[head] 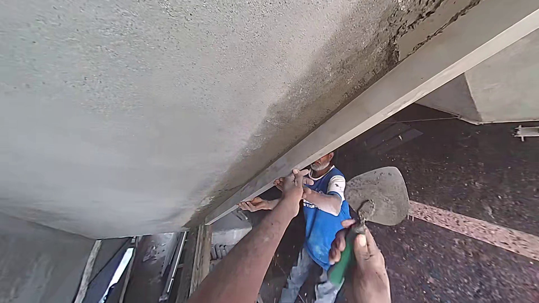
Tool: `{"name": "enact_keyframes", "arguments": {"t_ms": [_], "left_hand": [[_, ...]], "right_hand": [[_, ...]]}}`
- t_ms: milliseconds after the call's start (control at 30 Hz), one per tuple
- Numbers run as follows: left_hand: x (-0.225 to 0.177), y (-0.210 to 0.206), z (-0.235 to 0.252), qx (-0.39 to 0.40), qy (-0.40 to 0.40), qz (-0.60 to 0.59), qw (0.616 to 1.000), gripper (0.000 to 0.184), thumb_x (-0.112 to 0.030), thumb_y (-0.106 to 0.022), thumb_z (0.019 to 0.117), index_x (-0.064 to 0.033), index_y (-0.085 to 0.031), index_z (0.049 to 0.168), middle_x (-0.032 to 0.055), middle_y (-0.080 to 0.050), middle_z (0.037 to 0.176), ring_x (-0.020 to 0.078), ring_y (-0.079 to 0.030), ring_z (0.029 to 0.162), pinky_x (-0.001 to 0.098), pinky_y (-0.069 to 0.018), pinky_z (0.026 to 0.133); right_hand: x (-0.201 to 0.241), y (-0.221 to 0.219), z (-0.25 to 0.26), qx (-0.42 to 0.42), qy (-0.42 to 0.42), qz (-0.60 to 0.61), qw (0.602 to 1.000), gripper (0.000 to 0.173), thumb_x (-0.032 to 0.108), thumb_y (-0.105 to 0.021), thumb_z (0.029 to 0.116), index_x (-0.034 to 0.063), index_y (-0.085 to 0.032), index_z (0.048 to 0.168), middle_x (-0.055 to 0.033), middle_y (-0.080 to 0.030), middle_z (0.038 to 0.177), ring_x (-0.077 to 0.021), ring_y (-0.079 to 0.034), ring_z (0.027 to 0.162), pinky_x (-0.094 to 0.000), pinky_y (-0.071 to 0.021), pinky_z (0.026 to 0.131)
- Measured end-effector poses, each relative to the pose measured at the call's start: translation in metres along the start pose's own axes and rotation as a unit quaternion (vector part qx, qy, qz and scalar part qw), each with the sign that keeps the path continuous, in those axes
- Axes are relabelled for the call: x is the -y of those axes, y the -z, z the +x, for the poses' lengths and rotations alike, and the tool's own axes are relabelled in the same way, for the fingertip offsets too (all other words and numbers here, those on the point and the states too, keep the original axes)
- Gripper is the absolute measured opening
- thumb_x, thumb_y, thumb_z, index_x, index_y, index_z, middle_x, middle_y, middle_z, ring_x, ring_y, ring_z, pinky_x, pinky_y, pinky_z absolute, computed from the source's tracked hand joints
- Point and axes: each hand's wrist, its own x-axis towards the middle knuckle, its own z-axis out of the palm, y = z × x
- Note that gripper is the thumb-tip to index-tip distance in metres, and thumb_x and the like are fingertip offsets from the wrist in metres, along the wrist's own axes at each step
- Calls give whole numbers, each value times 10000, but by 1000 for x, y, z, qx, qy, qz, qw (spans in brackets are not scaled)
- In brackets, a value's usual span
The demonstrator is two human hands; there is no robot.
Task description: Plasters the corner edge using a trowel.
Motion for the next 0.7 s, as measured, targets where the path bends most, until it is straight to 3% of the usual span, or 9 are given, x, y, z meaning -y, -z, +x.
{"name": "enact_keyframes", "arguments": {"t_ms": [100, 200, 367, 467, 533, 600, 633, 667, 700], "left_hand": [[-2, 9, -1, 24, -13, 28, 999, 443, -360, -321, 1124, -85, -619, 1303, 59, -709, 855, 116, -597, 571, 245, -484, 516], [-8, 22, -1, 56, -31, 68, 996, 441, -354, -333, 1123, -74, -625, 1300, 47, -720, 878, 95, -607, 584, 226, -477, 508], [-29, 59, -12, 96, -40, 157, 982, 478, -398, -311, 1119, -106, -633, 1318, 88, -738, 987, 178, -708, 792, 333, -593, 708], [-51, 88, -27, 111, -65, 187, 974, 454, -372, -322, 1121, -107, -654, 1282, 55, -735, 896, 139, -668, 705, 291, -545, 642], [-71, 111, -44, 129, -107, 243, 955, 417, -294, -337, 1122, -67, -652, 1275, 34, -729, 909, 100, -631, 639, 254, -526, 578], [-95, 144, -62, 134, -187, 411, 882, 428, -290, -358, 1095, -44, -663, 1265, 38, -736, 959, 110, -653, 675, 291, -567, 642], [-110, 161, -74, 120, -224, 514, 819, 454, -330, -364, 1089, -57, -683, 1262, 52, -746, 1002, 147, -695, 764, 349, -595, 735], [-128, 177, -87, 99, -255, 609, 744, 481, -367, -356, 1091, -73, -692, 1268, 79, -747, 1084, 207, -722, 931, 437, -585, 880], [-145, 194, -101, 70, -295, 682, 666, 500, -396, -346, 1093, -92, -703, 1267, 105, -737, 1160, 269, -711, 1066, 519, -554, 954]], "right_hand": [[-23, -15, 19, -37, 13, 17, 999, 580, 592, -501, 1012, 60, -591, 1223, -12, -570, 727, -103, -564, 508, -255, -536, 451], [-27, -35, 44, -57, 68, 34, 996, 493, 576, -481, 1027, 94, -541, 1112, 15, -513, 642, -93, -516, 420, -254, -517, 385], [-19, -68, 78, -18, 114, 107, 988, 504, 553, -480, 1041, 62, -577, 1096, 0, -544, 674, -106, -556, 486, -274, -555, 467], [-13, -100, 98, 26, 126, 81, 988, 523, 519, -418, 1075, 29, -581, 1159, 5, -546, 705, -96, -534, 501, -265, -536, 464], [-2, -122, 118, 40, 131, 53, 989, 496, 445, -358, 1107, -2, -559, 1179, 10, -547, 682, -97, -535, 487, -270, -536, 449], [15, -143, 142, 51, 122, 60, 989, 462, 384, -296, 1120, -11, -525, 1187, 7, -542, 658, -90, -538, 471, -255, -536, 442], [24, -151, 153, 51, 115, 61, 990, 455, 382, -287, 1121, 1, -524, 1196, 4, -544, 649, -89, -545, 467, -247, -539, 443], [33, -159, 165, 45, 114, 52, 991, 457, 391, -283, 1120, 17, -533, 1203, 1, -537, 638, -92, -545, 460, -248, -537, 440], [42, -165, 175, 40, 110, 39, 992, 464, 407, -281, 1119, 36, -545, 1206, -4, -529, 627, -98, -540, 446, -253, -534, 429]]}}
